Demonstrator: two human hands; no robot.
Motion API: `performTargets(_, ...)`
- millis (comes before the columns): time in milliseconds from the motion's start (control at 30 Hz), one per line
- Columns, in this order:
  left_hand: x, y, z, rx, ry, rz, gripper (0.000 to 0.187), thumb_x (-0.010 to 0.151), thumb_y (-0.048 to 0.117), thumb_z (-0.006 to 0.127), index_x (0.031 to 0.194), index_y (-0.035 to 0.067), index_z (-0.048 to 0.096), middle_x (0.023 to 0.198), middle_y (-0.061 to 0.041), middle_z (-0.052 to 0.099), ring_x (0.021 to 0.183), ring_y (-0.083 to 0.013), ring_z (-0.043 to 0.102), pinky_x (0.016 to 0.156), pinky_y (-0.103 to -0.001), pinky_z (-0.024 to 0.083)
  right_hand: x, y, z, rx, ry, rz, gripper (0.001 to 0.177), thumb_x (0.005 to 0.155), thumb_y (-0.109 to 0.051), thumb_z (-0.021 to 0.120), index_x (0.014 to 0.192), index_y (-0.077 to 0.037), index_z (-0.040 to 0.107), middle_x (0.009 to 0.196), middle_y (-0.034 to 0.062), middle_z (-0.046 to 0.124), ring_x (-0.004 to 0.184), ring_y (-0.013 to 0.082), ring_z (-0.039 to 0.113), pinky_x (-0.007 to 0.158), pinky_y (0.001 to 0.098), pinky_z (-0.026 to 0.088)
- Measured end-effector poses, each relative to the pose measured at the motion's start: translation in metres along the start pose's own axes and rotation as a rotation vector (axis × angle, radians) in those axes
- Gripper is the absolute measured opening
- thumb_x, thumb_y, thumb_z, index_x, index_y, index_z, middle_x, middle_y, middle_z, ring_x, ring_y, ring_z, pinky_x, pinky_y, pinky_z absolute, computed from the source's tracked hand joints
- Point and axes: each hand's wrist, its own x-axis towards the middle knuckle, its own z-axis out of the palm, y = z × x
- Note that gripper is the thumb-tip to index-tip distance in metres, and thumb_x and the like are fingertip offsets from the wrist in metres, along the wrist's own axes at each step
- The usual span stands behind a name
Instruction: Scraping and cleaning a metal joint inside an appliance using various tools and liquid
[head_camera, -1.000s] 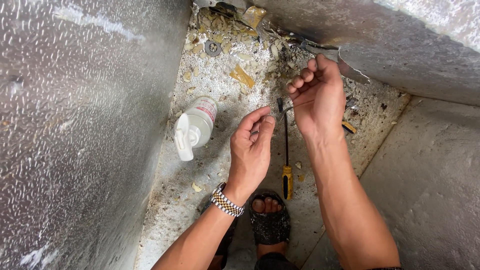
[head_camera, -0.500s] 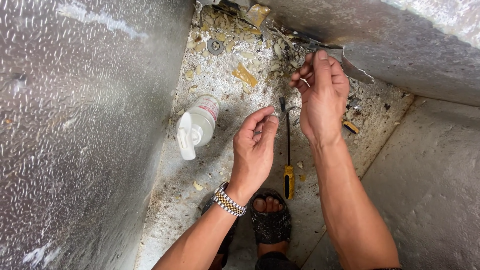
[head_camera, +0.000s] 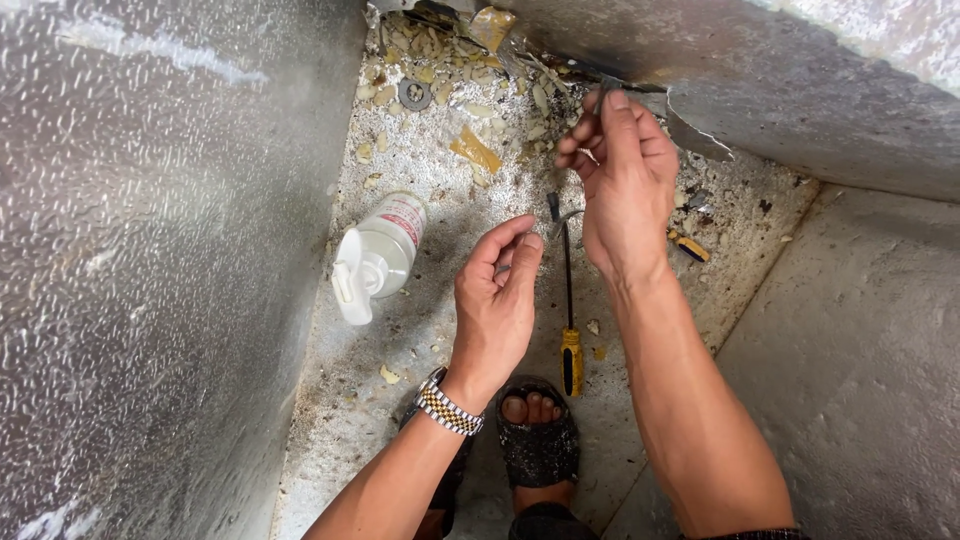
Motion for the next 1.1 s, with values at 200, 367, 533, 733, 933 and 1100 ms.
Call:
performTargets(200,0.0,0.002,0.001,-0.002,0.002,-0.027,0.032,0.095,0.023,0.063,0.121,0.006,0.069,0.112,-0.006,0.074,0.098,-0.0101,0.066,0.091,-0.023,0.054,-0.001,0.0,-0.008,0.015,-0.008,0.011,0.023,0.106,-0.026,0.055,0.105,-0.008,0.068,0.086,0.0041,0.068,0.075,0.0157,0.065,0.067,0.0293,0.055)
performTargets(367,0.0,-0.006,0.0,-0.03,-0.007,0.117,0.029,0.101,0.017,0.063,0.123,-0.001,0.068,0.099,-0.013,0.067,0.09,-0.0108,0.062,0.077,-0.027,0.057,-0.01,0.015,-0.01,-0.037,0.115,0.011,0.023,0.107,-0.025,0.053,0.1,-0.006,0.064,0.076,0.004,0.062,0.068,0.0145,0.068,0.069,0.0276,0.062)
performTargets(533,0.002,-0.012,-0.001,-0.041,-0.006,0.108,0.029,0.101,0.018,0.063,0.123,-0.001,0.067,0.099,-0.013,0.067,0.09,-0.0113,0.063,0.078,-0.028,0.058,-0.018,0.016,-0.013,-0.085,0.158,0.014,0.022,0.107,-0.022,0.054,0.096,-0.006,0.065,0.071,0.003,0.06,0.063,0.0134,0.066,0.065,0.027,0.062)
performTargets(733,0.001,-0.013,-0.001,-0.024,-0.004,0.109,0.029,0.101,0.018,0.064,0.122,-0.002,0.068,0.099,-0.014,0.067,0.089,-0.0119,0.063,0.077,-0.028,0.059,-0.019,0.0,-0.002,-0.118,0.215,0.042,0.02,0.102,-0.019,0.058,0.09,-0.005,0.066,0.066,0.0036,0.059,0.055,0.0124,0.063,0.059,0.0272,0.061)
performTargets(933,0.001,-0.011,-0.003,-0.034,0.001,0.096,0.029,0.1,0.017,0.065,0.122,-0.001,0.068,0.097,-0.014,0.068,0.088,-0.0119,0.063,0.075,-0.029,0.059,-0.011,-0.005,0.0,-0.041,0.232,0.193,0.022,0.099,-0.021,0.058,0.083,-0.008,0.065,0.061,0.0008,0.054,0.05,0.0128,0.058,0.054,0.0301,0.055)
performTargets(1100,0.0,-0.011,-0.005,-0.041,-0.008,0.084,0.029,0.101,0.017,0.064,0.123,-0.001,0.067,0.099,-0.014,0.068,0.089,-0.0108,0.063,0.078,-0.03,0.06,-0.008,-0.011,0.005,0.033,0.226,0.227,0.017,0.096,-0.021,0.06,0.084,-0.011,0.064,0.062,-0.0036,0.049,0.052,0.0097,0.057,0.058,0.028,0.053)
